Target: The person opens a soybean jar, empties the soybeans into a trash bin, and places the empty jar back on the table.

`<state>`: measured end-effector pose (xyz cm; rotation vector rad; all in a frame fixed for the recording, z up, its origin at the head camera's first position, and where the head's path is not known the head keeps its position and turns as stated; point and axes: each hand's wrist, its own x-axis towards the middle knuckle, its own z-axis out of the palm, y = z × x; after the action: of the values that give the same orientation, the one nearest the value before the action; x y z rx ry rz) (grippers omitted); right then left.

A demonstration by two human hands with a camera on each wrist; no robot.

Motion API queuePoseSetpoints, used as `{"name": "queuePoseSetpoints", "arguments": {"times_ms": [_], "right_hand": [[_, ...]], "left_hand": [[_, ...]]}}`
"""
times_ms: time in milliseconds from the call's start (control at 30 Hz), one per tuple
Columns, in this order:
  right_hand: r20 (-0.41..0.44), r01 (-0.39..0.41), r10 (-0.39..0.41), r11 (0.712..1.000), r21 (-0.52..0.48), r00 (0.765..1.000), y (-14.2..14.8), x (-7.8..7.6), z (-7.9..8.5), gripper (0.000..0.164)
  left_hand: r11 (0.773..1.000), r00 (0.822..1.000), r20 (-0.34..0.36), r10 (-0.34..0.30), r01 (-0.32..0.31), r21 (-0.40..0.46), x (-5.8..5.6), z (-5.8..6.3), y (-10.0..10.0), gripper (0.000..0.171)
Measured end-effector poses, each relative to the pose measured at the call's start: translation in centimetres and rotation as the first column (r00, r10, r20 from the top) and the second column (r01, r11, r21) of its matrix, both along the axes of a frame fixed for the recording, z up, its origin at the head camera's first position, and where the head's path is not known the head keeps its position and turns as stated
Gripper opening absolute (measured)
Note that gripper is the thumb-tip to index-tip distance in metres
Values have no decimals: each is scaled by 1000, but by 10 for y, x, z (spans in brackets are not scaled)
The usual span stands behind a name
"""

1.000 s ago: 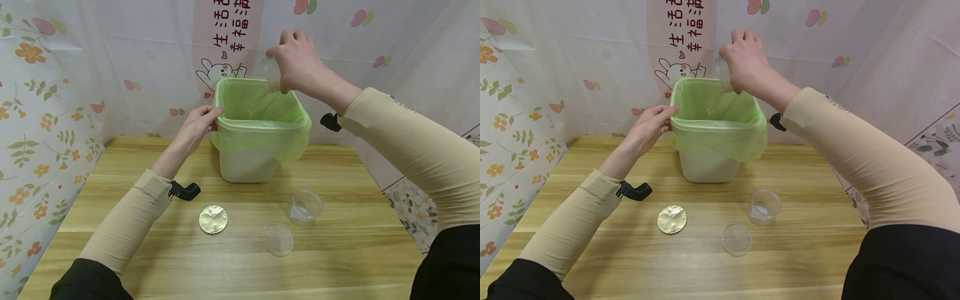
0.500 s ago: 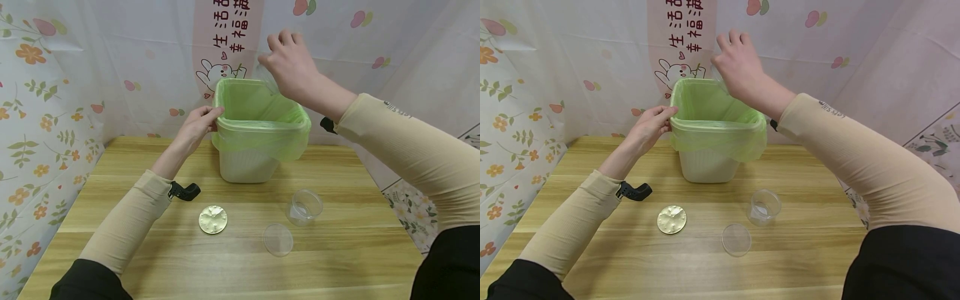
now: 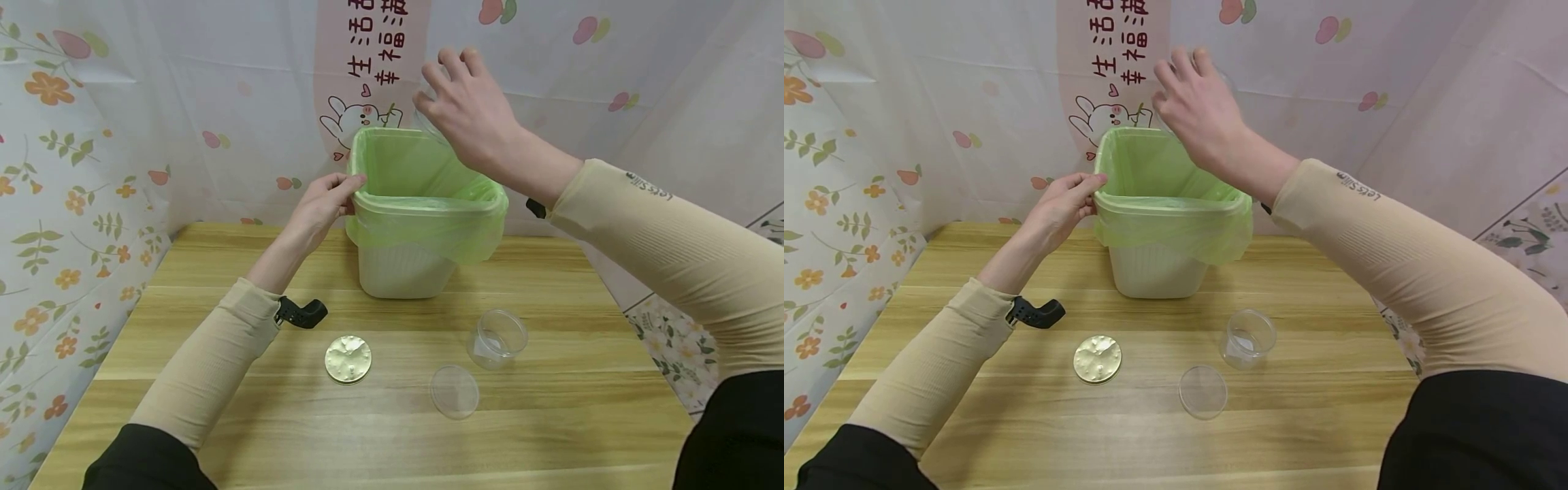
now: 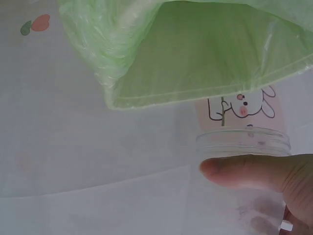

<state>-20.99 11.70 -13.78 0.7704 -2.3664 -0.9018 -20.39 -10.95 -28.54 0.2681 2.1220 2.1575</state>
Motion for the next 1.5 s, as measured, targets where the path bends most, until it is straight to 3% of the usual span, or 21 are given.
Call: {"name": "queuePoseSetpoints", "arguments": {"times_ms": [100, 167, 267, 367, 500, 767, 933, 1067, 1200, 1333, 1500], "right_hand": [[47, -34, 39, 992, -119, 998, 6, 2, 0, 55], [111, -35, 64, 969, -245, 992, 12, 3, 1, 56], [229, 31, 75, 904, -426, 970, 21, 6, 5, 62], [353, 171, 26, 840, -515, 935, 31, 7, 11, 84], [458, 303, 3, 747, -593, 889, 48, 7, 19, 97], [562, 449, 18, 580, -679, 827, 84, 22, 23, 107], [620, 531, 68, 449, -719, 782, 103, 42, 18, 109], [628, 556, 153, 341, -758, 763, 115, 60, 6, 94], [598, 543, 254, 256, -800, 761, 122, 79, -11, 72], [579, 544, 328, 201, -815, 746, 128, 96, -27, 69], [546, 533, 418, 159, -831, 726, 126, 111, -43, 67]], "left_hand": [[1000, 1000, 0, 6, -6, 2, 1, 0, 1, 26], [1000, 1000, 1, 10, -10, 2, 2, 0, 2, 27], [1000, 1000, 1, 12, -12, -1, 3, 0, 3, 28], [1000, 1000, 3, 18, -18, -7, 3, 1, 3, 29], [1000, 1000, 4, 24, -24, -12, 2, 2, 2, 31], [998, 999, 6, 33, -33, -45, 4, 5, 1, 38], [996, 999, -2, 48, -48, -76, 4, 6, 1, 38], [994, 998, -25, 60, -62, -93, 6, 7, 1, 36], [991, 996, -42, 75, -79, -107, 10, 8, 1, 32], [983, 995, -65, 82, -92, -160, 14, 9, 1, 38], [972, 990, -99, 103, -122, -202, 18, 10, 2, 44]]}}
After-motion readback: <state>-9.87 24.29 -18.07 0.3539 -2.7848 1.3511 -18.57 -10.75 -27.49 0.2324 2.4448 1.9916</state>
